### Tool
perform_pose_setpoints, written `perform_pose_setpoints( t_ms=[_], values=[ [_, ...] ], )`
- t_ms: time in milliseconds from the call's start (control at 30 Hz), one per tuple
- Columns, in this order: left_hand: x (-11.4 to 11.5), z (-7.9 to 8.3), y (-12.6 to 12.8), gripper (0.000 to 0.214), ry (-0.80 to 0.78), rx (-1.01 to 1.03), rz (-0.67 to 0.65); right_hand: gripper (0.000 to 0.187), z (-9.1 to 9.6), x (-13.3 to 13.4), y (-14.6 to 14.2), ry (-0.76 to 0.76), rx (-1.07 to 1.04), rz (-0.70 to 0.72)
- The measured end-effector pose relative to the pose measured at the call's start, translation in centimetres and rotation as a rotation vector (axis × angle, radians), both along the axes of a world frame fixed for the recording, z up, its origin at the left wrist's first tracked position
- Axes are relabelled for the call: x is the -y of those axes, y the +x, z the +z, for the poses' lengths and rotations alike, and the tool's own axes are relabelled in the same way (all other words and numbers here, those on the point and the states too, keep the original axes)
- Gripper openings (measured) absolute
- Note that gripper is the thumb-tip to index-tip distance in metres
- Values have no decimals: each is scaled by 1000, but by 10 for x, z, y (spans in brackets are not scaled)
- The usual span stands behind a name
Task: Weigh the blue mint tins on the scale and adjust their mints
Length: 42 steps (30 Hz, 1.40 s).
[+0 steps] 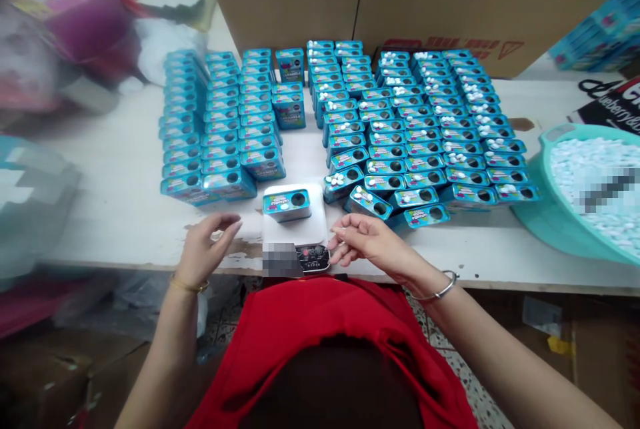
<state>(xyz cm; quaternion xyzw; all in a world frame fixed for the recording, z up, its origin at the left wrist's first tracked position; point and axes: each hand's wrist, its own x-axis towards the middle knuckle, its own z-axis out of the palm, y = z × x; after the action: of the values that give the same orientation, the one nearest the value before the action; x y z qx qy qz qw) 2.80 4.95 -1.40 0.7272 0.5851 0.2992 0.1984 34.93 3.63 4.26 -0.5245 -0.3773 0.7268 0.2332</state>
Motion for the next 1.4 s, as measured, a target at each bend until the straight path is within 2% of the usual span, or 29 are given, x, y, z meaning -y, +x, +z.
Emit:
perform_pose_setpoints(
  t_ms=[100,167,267,500,667,767,833,900,1033,1167,1300,1400],
  values=[
    [0,12,15,19,211,-1,-30,38,-4,1,-8,57,5,55],
    [-1,20,27,28,348,-47,-87,39,-7,2,-14,120,21,78],
    [-2,28,45,42,442,-187,-186,41,-8,2,-22,168,43,71],
    [-14,37,83,52,399,-468,-281,44,-20,10,-23,116,3,36],
    [-24,45,100,63,333,-570,-254,44,-36,21,-16,86,-42,37],
    [-36,52,99,49,239,-561,-339,43,-48,27,-11,107,-60,10],
    [-52,58,97,34,187,-548,-412,44,-58,30,-8,105,-67,-24],
    [-80,66,98,28,215,-519,-403,47,-69,32,-6,87,-65,-56],
    [-159,76,109,30,311,-517,-292,51,-86,34,-2,81,-61,-88],
    [-231,65,118,29,175,-717,-274,55,-97,36,3,98,-5,-118],
    [-267,50,119,31,157,-766,-274,59,-107,37,11,103,36,-145],
    [-295,51,120,41,194,-754,-261,65,-109,35,15,52,22,-146]
  ],
)
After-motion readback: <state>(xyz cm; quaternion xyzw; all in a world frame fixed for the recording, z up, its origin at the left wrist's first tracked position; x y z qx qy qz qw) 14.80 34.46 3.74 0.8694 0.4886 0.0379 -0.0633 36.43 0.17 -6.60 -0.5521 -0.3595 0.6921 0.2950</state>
